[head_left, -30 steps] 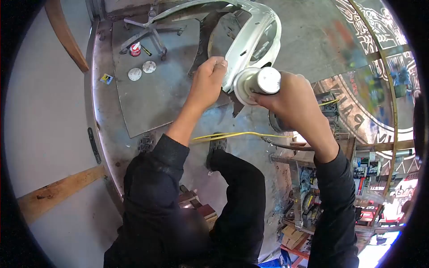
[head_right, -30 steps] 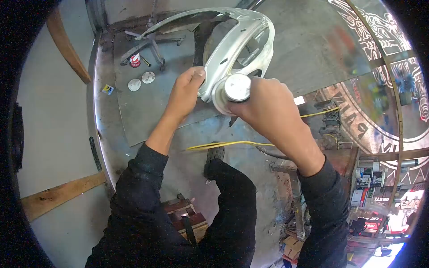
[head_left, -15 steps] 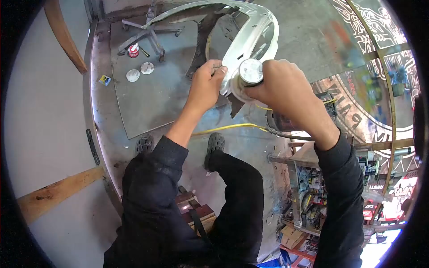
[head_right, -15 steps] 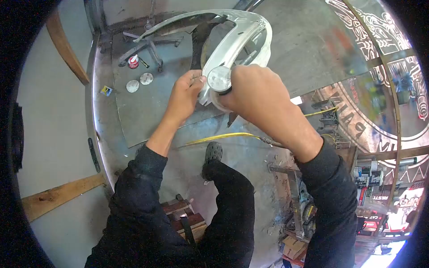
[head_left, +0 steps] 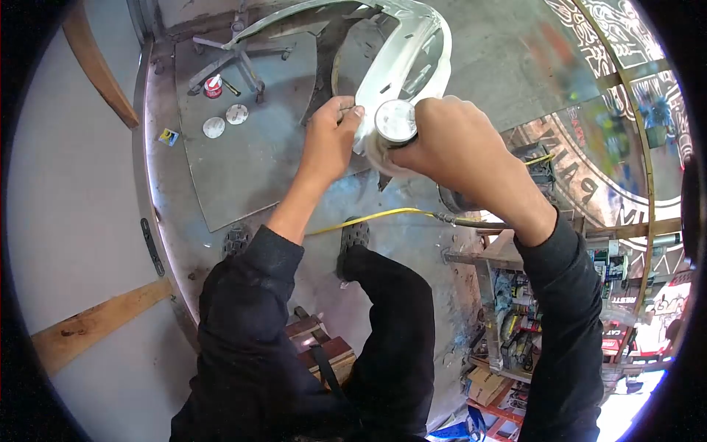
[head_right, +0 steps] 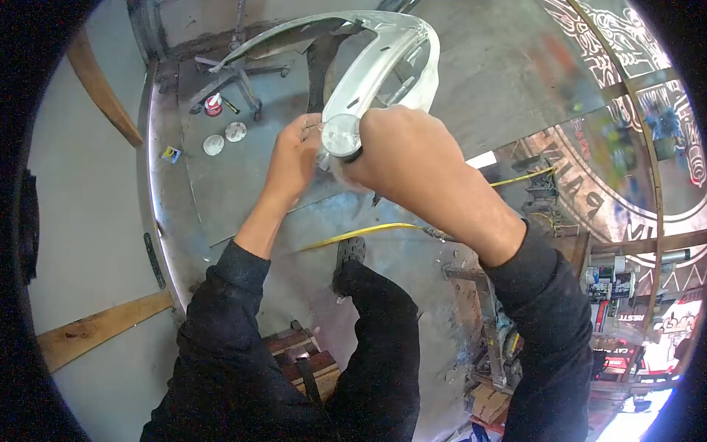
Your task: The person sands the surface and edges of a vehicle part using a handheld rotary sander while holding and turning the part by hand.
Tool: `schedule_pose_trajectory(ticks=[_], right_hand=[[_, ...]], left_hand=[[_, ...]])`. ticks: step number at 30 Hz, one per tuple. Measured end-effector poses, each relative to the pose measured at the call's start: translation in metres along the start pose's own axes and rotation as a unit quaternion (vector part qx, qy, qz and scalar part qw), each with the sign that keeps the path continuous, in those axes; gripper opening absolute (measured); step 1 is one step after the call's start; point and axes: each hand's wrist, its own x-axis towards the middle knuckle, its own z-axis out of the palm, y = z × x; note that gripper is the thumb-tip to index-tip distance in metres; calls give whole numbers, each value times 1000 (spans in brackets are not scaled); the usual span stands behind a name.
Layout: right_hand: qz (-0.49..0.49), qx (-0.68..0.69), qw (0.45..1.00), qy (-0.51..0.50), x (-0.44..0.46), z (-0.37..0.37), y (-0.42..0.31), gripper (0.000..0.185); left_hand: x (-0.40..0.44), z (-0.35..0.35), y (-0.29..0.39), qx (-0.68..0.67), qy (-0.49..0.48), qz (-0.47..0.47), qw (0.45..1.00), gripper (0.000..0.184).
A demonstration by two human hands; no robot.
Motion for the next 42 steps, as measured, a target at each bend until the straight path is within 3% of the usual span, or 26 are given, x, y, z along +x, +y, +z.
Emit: schedule_pose_trajectory(ticks=[7,10,11,14,18,23,26,30,31,32,42], right_hand=[[-2,0,1000,4,-2,0,0,43],[-6,-18,998,63,7,6,8,44],[10,-26,999,46,10,-2,12,33],[61,-15,996,69,11,-7,24,38],[110,31,988,100,4,11,45,48],[161,157,968,114,-8,40,53,43],[213,240,931,176,-14,65,52,43],[202,388,860,263,-19,103,46,41],[239,429,843,219,-21,100,40,40],[198,429,839,269,-22,113,37,37],[203,599,731,255,-22,164,10,38]], left_hand=[[-3,2,9,31,20,3,999,35],[-2,-1,2,8,-3,2,1000,35],[0,-1,1,3,-4,-1,1000,35],[1,-2,7,-18,-8,-16,1000,38],[-2,-7,21,-17,-40,-31,999,42],[2,-12,16,8,-51,-36,998,49],[6,-12,15,25,-26,-30,999,49],[4,-12,21,46,24,-23,998,46],[5,-13,21,53,36,-20,998,44],[5,-15,20,42,35,-23,998,42],[3,-22,12,-39,25,-33,998,38]])
